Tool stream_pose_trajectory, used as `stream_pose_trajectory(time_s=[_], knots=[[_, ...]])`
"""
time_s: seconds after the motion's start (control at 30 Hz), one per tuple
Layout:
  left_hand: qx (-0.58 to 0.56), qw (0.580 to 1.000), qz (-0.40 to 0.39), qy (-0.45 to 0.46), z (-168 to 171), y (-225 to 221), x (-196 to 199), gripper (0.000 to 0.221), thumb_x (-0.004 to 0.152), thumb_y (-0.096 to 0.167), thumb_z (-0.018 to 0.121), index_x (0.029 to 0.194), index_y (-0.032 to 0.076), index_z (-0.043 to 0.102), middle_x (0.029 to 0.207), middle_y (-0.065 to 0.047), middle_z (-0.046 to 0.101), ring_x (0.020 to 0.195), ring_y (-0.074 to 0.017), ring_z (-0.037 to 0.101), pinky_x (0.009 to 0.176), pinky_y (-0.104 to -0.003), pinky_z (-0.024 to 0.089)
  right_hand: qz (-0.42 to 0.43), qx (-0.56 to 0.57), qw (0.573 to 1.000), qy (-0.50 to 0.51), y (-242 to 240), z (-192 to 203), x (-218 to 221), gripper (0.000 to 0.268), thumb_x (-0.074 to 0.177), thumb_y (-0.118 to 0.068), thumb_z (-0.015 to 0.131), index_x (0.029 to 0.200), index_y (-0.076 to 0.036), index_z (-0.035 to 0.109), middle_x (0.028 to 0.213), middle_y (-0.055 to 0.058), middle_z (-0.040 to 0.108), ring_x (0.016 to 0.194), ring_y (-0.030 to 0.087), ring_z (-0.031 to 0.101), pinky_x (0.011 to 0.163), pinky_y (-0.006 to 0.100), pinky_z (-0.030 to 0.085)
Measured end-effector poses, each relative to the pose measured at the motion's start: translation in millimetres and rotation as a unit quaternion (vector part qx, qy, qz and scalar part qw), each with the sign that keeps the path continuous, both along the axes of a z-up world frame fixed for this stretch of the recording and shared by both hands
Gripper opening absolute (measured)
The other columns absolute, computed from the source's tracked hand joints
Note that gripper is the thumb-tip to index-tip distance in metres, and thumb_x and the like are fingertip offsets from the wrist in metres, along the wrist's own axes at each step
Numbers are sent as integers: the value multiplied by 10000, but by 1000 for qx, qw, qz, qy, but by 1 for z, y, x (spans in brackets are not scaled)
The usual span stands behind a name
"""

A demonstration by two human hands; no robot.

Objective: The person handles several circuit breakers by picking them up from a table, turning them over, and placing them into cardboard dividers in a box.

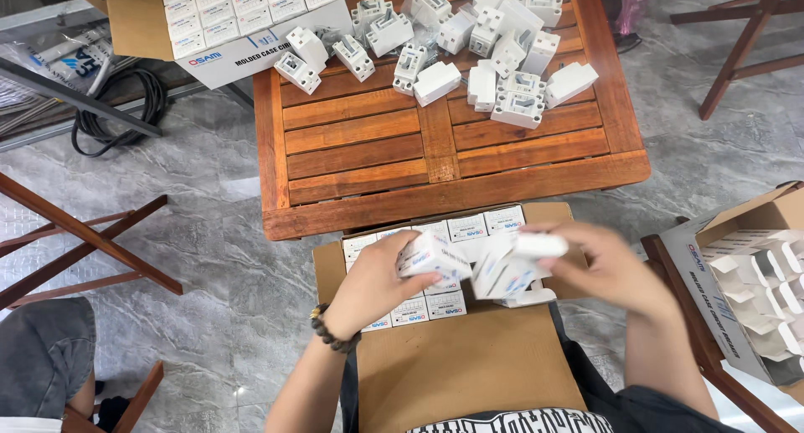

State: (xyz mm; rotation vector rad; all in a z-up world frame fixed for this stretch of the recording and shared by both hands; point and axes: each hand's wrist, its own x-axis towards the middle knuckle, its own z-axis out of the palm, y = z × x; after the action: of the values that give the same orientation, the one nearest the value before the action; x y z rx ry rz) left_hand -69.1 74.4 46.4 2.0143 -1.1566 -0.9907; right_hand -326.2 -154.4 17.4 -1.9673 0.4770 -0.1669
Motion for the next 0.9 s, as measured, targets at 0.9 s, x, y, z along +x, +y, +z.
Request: stream_pose_trajectory(time_s=[0.9], knots=[[21,960,-194,-201,-97,-48,-73,553,913,446,729,1334,137,545,1068,-126,664,968,-371,639,645,-511,523,-198,-62,976,-63,-1,25,16,307,992,-122,670,1279,-13,673,1298,92,674,1234,201,614,966,293,541]])
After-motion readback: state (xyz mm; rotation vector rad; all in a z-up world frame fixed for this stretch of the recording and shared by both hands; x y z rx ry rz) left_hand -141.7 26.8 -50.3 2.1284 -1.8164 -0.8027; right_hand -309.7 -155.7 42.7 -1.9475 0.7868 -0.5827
